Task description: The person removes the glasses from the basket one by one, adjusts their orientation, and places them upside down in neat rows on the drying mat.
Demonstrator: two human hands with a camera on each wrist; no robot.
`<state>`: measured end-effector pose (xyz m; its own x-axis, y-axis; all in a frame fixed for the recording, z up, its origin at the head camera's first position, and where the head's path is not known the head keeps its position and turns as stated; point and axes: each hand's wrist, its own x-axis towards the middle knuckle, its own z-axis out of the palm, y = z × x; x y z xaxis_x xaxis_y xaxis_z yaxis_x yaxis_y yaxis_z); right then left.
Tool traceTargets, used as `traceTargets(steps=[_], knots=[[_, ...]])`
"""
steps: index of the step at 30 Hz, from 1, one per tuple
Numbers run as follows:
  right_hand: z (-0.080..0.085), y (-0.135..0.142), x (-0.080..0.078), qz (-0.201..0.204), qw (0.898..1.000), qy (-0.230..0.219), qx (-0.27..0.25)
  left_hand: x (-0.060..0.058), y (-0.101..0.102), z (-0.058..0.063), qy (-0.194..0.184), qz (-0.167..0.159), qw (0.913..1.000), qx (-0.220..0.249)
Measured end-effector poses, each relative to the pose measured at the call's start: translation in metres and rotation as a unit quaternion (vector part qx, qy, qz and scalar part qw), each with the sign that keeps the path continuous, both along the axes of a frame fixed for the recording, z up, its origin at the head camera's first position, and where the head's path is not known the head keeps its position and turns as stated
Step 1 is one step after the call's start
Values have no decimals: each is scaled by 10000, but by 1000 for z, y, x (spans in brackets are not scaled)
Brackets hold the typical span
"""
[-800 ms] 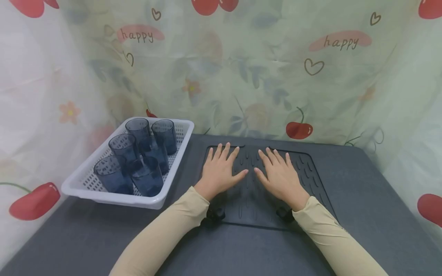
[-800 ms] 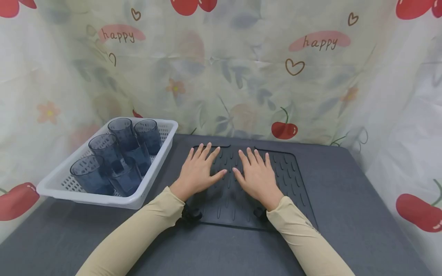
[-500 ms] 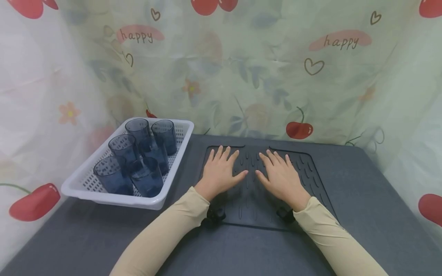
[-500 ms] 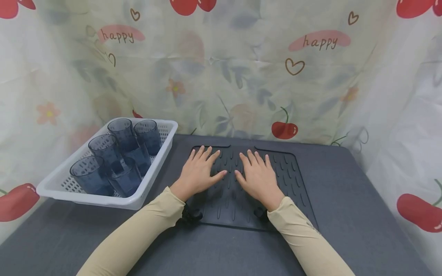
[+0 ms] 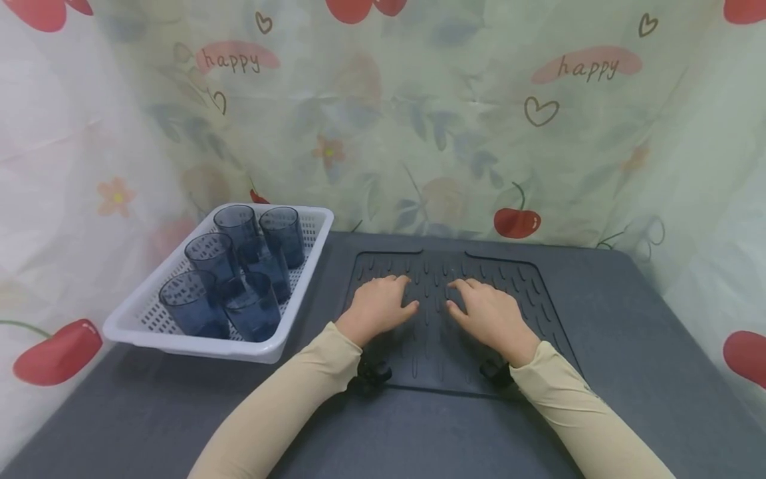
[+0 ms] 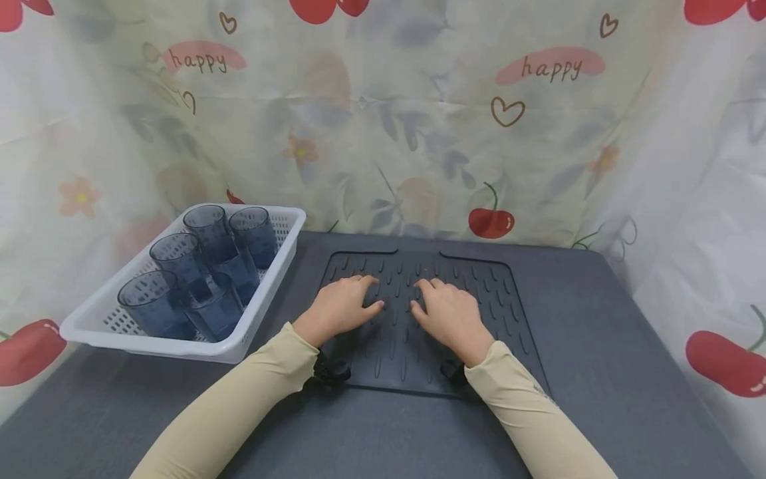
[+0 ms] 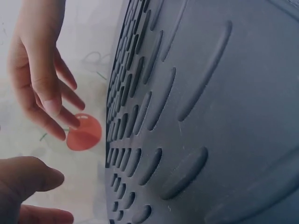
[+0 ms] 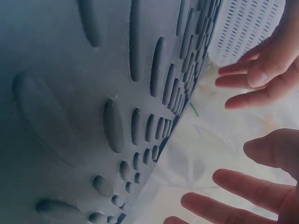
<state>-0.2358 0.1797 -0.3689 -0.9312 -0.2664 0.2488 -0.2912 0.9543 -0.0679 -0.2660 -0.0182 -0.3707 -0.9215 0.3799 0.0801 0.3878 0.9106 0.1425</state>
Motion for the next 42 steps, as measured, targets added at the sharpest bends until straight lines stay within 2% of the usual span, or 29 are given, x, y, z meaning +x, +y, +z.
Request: traceTargets(steps=[6,11,28,37,42], knots=[[2,1,1,-42,9999,-105,-20,0,0,1,-311,38,9995,62],[2,2,0,-37,9999,-146,-29,0,0,2,-376,30,9993,42],[6,4,4,-23,9957,-648,-659,6,-4,7,-386,-42,9992,119],[7,7,8,-15,9865,-964,-1324,12,-9,17,-283,-101,9993,215],[7,8,10,18,9831,-1045,-1504,19,-12,26,-178,-159,9993,280]])
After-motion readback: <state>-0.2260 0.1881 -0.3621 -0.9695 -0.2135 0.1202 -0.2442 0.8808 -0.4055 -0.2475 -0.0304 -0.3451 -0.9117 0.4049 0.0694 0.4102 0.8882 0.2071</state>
